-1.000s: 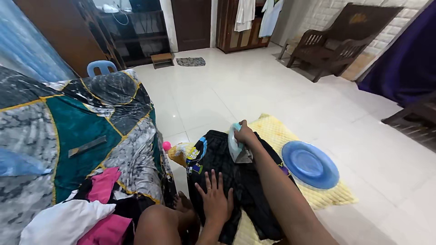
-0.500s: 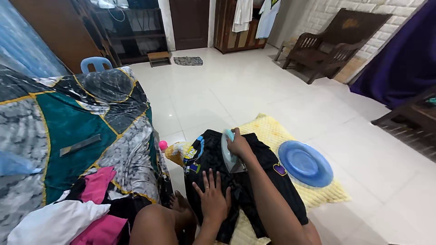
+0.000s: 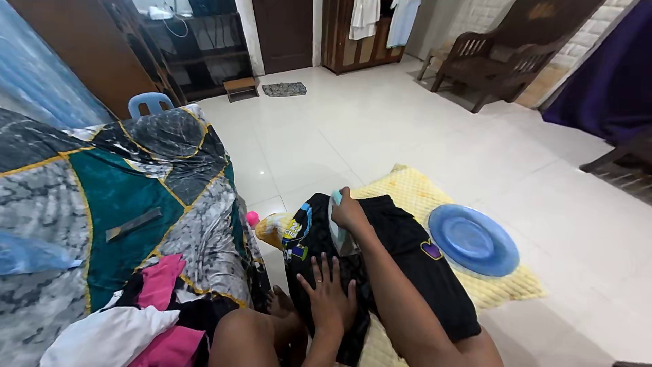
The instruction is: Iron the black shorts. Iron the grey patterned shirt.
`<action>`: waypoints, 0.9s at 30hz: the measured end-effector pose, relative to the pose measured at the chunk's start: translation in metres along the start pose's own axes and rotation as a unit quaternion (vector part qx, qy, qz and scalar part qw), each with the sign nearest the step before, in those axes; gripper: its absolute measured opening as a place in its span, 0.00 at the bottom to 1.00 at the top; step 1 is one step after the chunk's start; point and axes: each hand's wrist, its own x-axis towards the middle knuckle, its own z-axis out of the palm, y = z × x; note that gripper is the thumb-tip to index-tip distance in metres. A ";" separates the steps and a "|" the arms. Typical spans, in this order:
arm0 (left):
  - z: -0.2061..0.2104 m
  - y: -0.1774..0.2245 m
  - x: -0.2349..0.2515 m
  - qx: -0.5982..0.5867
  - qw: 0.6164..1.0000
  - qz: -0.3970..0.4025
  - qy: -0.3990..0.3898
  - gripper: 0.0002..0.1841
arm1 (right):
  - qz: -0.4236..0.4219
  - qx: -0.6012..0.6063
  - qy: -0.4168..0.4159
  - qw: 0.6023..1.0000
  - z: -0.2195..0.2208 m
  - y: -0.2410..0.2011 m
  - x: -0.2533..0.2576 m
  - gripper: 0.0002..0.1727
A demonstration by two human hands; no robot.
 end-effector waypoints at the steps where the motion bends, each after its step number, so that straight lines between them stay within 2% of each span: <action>1: -0.001 0.000 0.001 0.002 1.000 0.000 -0.001 0.42 | -0.012 0.000 -0.005 1.000 -0.005 -0.002 0.013 0.40; 5: -0.003 0.002 0.001 -0.001 1.000 -0.003 0.005 0.42 | -0.065 -0.004 -0.025 0.998 -0.016 0.004 0.049 0.37; 9: -0.001 0.002 0.000 -0.002 1.000 -0.002 0.014 0.42 | -0.091 0.007 -0.018 0.996 -0.006 0.016 0.030 0.36; 14: 0.003 0.002 -0.001 0.008 0.999 0.003 0.032 0.42 | -0.070 0.002 -0.032 0.997 0.007 0.011 -0.001 0.37; 20: 0.001 0.002 -0.001 -0.009 1.000 0.003 0.016 0.42 | -0.072 -0.008 -0.038 0.997 0.003 -0.013 0.033 0.36; 23: 0.004 0.001 -0.002 -0.010 0.999 0.007 0.038 0.42 | -0.084 -0.019 -0.053 0.995 0.002 -0.024 0.049 0.37; 27: 0.005 0.002 -0.002 -0.010 1.000 0.004 0.022 0.42 | -0.069 -0.033 -0.056 0.995 0.009 -0.025 0.037 0.40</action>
